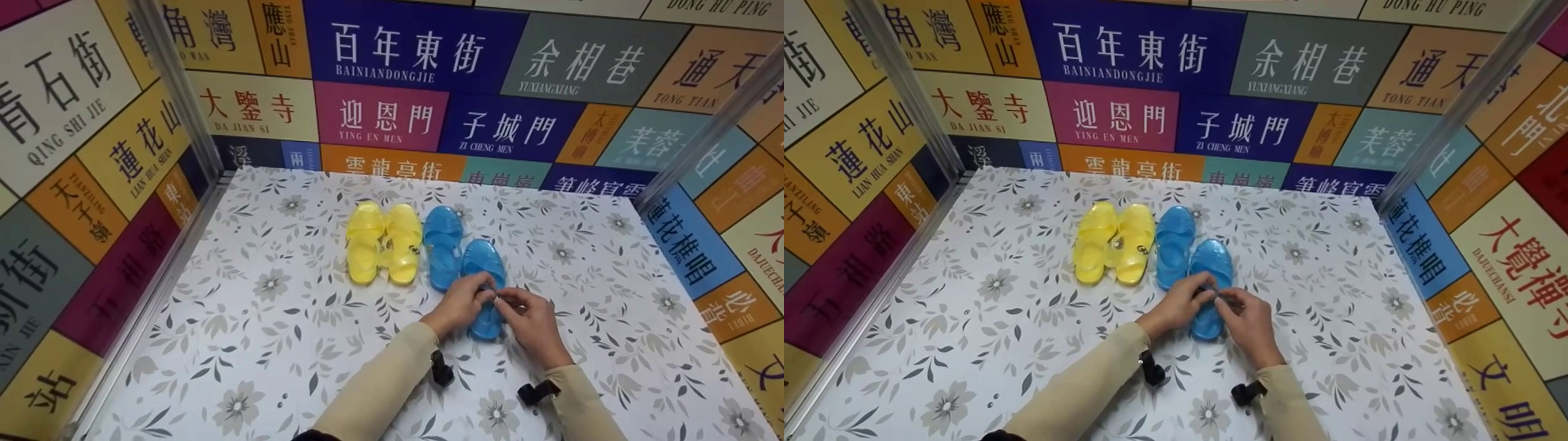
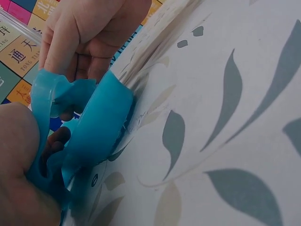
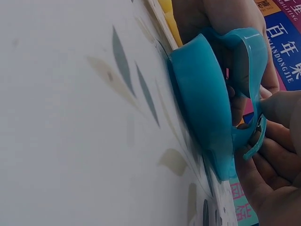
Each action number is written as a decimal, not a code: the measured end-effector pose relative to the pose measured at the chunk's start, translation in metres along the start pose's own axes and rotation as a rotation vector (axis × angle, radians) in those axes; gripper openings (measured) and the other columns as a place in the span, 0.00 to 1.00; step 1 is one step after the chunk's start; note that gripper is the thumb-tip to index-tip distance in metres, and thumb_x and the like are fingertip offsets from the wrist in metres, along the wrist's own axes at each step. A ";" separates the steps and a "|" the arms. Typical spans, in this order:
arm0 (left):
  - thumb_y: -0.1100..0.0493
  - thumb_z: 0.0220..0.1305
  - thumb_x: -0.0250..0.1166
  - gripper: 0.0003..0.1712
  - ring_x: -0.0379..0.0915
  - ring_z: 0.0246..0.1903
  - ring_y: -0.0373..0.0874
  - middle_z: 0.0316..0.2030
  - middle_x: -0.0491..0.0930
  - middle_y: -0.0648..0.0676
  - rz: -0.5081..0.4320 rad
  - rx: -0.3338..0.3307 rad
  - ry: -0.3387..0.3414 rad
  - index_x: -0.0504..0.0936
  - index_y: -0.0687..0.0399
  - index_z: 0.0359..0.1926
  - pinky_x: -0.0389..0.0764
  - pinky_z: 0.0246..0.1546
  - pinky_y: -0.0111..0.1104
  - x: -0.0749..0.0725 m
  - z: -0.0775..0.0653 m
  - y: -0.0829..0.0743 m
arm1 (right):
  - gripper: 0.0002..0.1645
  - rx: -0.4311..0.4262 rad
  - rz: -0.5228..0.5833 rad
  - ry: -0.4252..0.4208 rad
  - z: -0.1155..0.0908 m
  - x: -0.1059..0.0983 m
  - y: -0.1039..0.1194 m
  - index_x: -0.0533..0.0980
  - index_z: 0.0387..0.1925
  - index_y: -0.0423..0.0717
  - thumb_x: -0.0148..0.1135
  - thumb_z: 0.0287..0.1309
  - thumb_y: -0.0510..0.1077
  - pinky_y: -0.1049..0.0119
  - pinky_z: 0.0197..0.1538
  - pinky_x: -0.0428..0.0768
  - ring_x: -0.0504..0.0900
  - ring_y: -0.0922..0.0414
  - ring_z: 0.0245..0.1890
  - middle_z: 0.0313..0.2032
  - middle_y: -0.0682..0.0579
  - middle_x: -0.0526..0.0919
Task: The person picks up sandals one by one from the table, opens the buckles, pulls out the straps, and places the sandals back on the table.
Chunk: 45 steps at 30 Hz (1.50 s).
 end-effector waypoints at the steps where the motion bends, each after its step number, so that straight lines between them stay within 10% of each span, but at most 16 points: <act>1: 0.56 0.79 0.60 0.04 0.79 0.48 0.37 0.47 0.85 0.46 -0.003 -0.001 0.000 0.81 0.46 0.48 0.78 0.52 0.28 0.001 0.000 0.000 | 0.09 -0.003 0.000 -0.004 -0.001 0.000 0.000 0.87 0.47 0.43 0.71 0.67 0.40 0.78 0.41 0.83 0.86 0.62 0.39 0.40 0.47 0.91; 45: 0.55 0.78 0.61 0.05 0.80 0.49 0.36 0.48 0.85 0.45 0.037 0.030 0.023 0.81 0.46 0.49 0.78 0.53 0.26 0.002 0.002 0.000 | 0.11 0.005 0.012 0.008 -0.002 0.000 0.001 0.87 0.49 0.41 0.70 0.69 0.41 0.80 0.45 0.82 0.87 0.63 0.42 0.43 0.45 0.91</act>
Point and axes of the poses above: each hand's wrist, its own z-axis towards the middle knuckle, its own x-axis out of the palm, y = z × x, the point moved 7 cm from there along z, towards the middle knuckle
